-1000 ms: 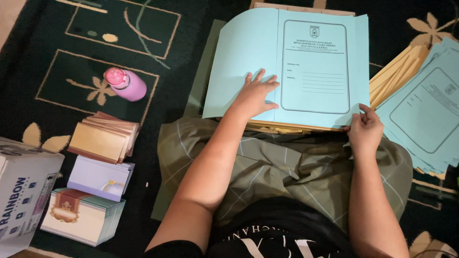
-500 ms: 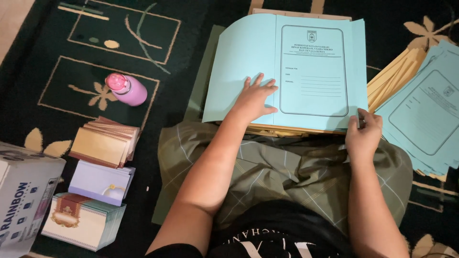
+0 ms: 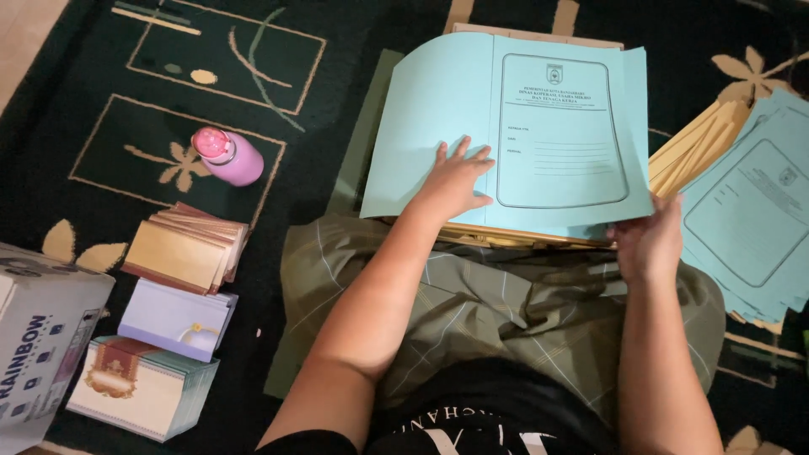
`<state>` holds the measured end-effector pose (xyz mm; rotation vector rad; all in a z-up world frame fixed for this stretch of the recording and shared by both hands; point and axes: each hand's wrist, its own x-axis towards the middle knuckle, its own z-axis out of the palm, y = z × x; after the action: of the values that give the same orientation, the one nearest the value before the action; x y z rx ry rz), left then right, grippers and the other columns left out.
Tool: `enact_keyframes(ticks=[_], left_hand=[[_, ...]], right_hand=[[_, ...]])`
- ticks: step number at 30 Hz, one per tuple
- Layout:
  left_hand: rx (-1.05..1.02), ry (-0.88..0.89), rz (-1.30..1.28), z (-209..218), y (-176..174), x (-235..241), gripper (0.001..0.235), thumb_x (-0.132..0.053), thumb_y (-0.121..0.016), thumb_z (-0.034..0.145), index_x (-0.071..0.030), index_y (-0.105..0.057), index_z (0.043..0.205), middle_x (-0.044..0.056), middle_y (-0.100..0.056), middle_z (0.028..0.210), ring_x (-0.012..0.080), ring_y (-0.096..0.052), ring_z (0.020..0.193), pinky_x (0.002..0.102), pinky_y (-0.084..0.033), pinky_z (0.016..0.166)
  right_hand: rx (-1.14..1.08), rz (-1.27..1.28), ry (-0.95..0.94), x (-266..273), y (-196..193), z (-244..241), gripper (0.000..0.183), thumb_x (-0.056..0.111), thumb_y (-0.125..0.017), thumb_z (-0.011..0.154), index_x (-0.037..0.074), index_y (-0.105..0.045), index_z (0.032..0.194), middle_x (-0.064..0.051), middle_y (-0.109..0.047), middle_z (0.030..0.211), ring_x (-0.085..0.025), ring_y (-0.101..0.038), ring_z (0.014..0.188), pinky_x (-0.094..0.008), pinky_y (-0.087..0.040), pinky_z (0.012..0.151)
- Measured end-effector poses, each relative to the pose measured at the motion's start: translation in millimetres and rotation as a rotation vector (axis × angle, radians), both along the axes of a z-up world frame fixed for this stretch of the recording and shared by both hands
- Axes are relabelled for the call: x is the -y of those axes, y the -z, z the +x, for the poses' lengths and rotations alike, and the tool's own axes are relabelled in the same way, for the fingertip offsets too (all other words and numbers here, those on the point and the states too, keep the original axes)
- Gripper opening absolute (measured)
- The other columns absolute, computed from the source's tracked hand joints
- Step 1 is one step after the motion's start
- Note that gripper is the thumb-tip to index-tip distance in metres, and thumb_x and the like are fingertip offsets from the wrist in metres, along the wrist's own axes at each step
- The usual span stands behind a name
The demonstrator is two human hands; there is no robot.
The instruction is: Sorting and stacking light blue paper folders while sitting on the floor.
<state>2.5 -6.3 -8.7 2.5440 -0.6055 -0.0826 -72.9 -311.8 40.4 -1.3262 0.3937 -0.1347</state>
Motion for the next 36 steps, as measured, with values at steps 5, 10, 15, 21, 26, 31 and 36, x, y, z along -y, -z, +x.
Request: enact_keyframes(ticks=[5,10,15,21,26,31,36], left_hand=[[-0.033,0.007,0.009,1.4,2.7,0.8,0.067,-0.034,-0.081,0.079,-0.014,-0.061,0.140,0.001,-0.045,0.159,0.0308,-0.021,0.155,0.064,-0.011,0.123],[-0.133,0.054,0.075,0.8,-12.7,-3.9,0.070,-0.040,-0.077,0.089,-0.014,-0.054,0.150,0.006,-0.043,0.163,0.0378,-0.021,0.157,0.072,-0.008,0.122],[-0.129,0.061,0.049,4.1,-3.9,-4.7,0.075,-0.042,-0.077,0.088,-0.016,-0.049,0.153,0.005,-0.043,0.163,0.0370,-0.022,0.157,0.072,-0.008,0.123],[-0.120,-0.037,-0.119,7.2,-0.8,-18.5,0.055,-0.028,-0.058,0.102,-0.017,-0.045,0.154,0.007,-0.059,0.150,0.0322,-0.044,0.148,0.062,-0.021,0.124],[-0.135,-0.216,-1.135,33.6,2.2,-51.3,0.040,-0.033,-0.051,0.109,-0.025,-0.054,0.147,0.009,-0.063,0.140,0.0268,-0.058,0.127,0.041,-0.040,0.106],[-0.090,-0.556,-1.638,-2.2,-73.2,-136.2,0.069,-0.066,-0.032,0.106,-0.014,-0.065,0.136,0.013,-0.064,0.141,0.0337,-0.063,0.127,0.045,-0.039,0.108],[0.319,-0.932,-1.227,2.1,-54.1,-174.6,0.043,-0.050,-0.044,0.109,-0.017,-0.065,0.127,0.009,-0.067,0.130,0.0303,-0.066,0.121,0.046,-0.041,0.110]], right_hand=[[-0.019,0.393,-0.075,-24.0,-5.3,21.5,0.078,0.057,-0.036,0.097,-0.004,-0.047,0.145,-0.015,-0.057,0.117,-0.023,-0.058,0.102,-0.037,-0.050,0.091],[-0.073,0.256,-0.223,-71.6,-8.0,33.1,0.080,0.055,-0.047,0.092,0.001,-0.042,0.151,-0.021,-0.049,0.143,-0.032,-0.050,0.126,-0.044,-0.040,0.108],[-0.215,-0.255,-0.548,-115.5,-5.5,30.8,0.083,0.062,-0.031,0.098,0.004,-0.030,0.159,-0.019,-0.030,0.158,-0.035,-0.030,0.142,-0.049,-0.022,0.119],[-0.350,-0.792,-0.850,-131.9,-9.6,29.7,0.086,0.067,-0.015,0.104,0.007,-0.018,0.166,-0.019,-0.012,0.172,-0.040,-0.010,0.159,-0.055,-0.003,0.130],[-0.159,-0.787,-0.909,-147.0,-28.0,19.4,0.096,0.076,-0.015,0.101,0.006,-0.004,0.166,-0.028,0.006,0.169,-0.049,0.008,0.155,-0.062,-0.002,0.125],[0.017,-0.918,-0.976,-137.7,-7.0,21.4,0.083,0.062,-0.010,0.108,0.003,-0.017,0.166,-0.021,-0.004,0.173,-0.046,0.013,0.156,-0.059,-0.001,0.126],[0.019,-1.047,-0.978,-139.1,2.8,21.6,0.085,0.063,-0.010,0.109,0.000,-0.017,0.166,-0.022,-0.005,0.173,-0.050,0.014,0.154,-0.059,0.003,0.125]])
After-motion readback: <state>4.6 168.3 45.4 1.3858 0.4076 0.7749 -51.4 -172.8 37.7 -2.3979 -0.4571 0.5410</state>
